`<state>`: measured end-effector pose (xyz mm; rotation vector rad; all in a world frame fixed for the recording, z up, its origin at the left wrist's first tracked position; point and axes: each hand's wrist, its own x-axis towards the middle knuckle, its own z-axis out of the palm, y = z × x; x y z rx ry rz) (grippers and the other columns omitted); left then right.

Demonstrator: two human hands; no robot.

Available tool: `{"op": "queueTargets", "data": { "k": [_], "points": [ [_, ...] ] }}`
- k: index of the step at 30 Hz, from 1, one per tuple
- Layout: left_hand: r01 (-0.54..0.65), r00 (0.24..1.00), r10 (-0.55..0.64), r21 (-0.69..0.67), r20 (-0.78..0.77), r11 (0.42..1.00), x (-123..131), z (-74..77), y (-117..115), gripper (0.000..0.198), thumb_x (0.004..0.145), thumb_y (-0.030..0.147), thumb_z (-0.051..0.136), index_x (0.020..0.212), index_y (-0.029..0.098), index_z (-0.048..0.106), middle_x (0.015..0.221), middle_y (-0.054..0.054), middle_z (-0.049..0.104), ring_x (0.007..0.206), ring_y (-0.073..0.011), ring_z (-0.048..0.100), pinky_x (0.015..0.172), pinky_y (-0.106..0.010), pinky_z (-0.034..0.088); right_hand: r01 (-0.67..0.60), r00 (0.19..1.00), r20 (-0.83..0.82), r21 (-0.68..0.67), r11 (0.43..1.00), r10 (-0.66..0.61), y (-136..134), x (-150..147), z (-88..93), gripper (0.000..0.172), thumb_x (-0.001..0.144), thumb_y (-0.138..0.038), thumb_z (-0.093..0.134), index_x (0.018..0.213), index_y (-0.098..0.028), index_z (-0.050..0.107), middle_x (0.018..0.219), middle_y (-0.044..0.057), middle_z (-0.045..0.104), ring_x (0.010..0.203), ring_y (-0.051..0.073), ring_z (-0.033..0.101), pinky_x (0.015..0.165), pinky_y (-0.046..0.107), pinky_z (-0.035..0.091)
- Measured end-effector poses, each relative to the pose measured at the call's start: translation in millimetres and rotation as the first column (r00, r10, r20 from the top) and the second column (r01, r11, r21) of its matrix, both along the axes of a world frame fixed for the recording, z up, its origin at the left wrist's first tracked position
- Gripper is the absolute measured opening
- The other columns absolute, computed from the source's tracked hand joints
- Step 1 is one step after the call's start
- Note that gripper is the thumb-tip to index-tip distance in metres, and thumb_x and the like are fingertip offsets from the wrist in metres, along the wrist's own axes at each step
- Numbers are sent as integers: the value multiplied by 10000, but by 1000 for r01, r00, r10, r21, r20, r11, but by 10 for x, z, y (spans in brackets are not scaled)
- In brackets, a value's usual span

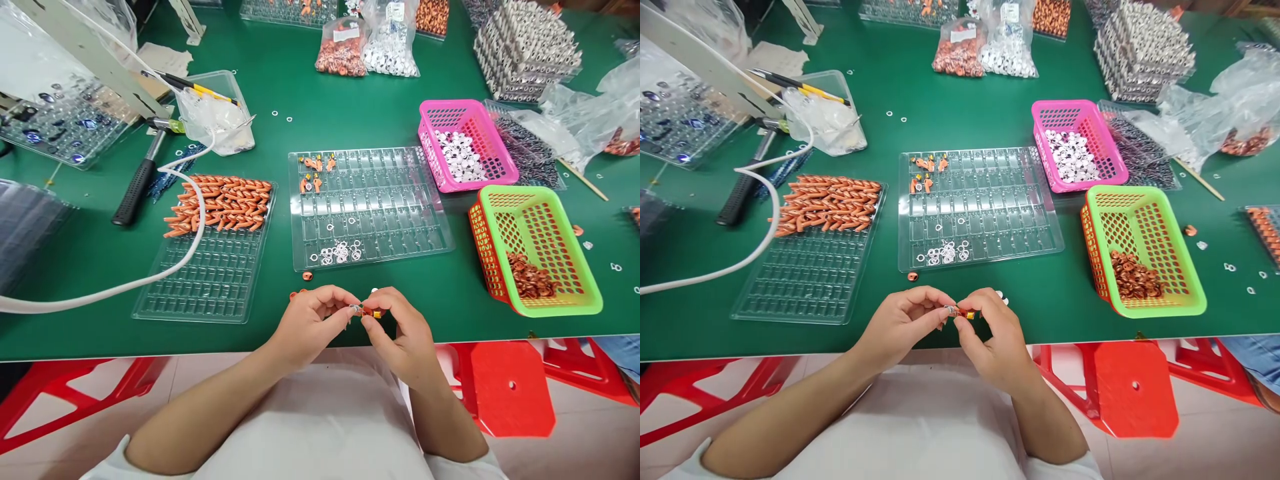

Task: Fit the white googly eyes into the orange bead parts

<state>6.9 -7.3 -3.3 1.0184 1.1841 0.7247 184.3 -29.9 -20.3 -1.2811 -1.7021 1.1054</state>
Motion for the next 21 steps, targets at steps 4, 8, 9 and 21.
{"op": "queueTargets", "data": {
  "k": [4, 8, 9, 21],
  "points": [
    [-5, 1000, 5, 58, -2, 998, 0, -21, -18, 72, 796, 186, 644, 806, 154, 709, 774, -40, 742, 728, -159, 685, 695, -263, 565, -9, 1000, -10, -13, 1000, 9, -1, -17, -2, 158, 878, -137, 547, 987, -244, 587, 902, 31, 601, 824, 176, 558, 720, 323, 455],
    [6, 1000, -4, 78, -28, 997, 1, -47, -33, 89, 806, 171, 622, 816, 155, 709, 784, -48, 743, 742, -165, 685, 712, -273, 559, -13, 1000, 1, -7, 1000, 13, -2, -36, -12, 168, 854, -114, 558, 956, -244, 584, 883, 29, 603, 832, 185, 561, 717, 330, 455],
    [11, 999, -8, 80, -38, 997, 4, -52, -35, 92, 809, 173, 618, 821, 156, 708, 789, -52, 743, 746, -167, 685, 714, -277, 558, -10, 1000, 3, -3, 1000, 10, -3, -40, -17, 169, 848, -111, 561, 950, -244, 584, 882, 28, 604, 827, 184, 562, 714, 330, 457],
    [2, 999, -2, 6, -37, 1000, 51, -66, -27, 41, 767, 190, 630, 782, 152, 635, 735, -27, 657, 653, -130, 616, 601, -244, 536, 42, 999, 16, 86, 995, -44, -32, -32, -56, 121, 867, -165, 597, 946, -252, 569, 820, 10, 602, 766, 172, 571, 734, 340, 480]
  ]
}}
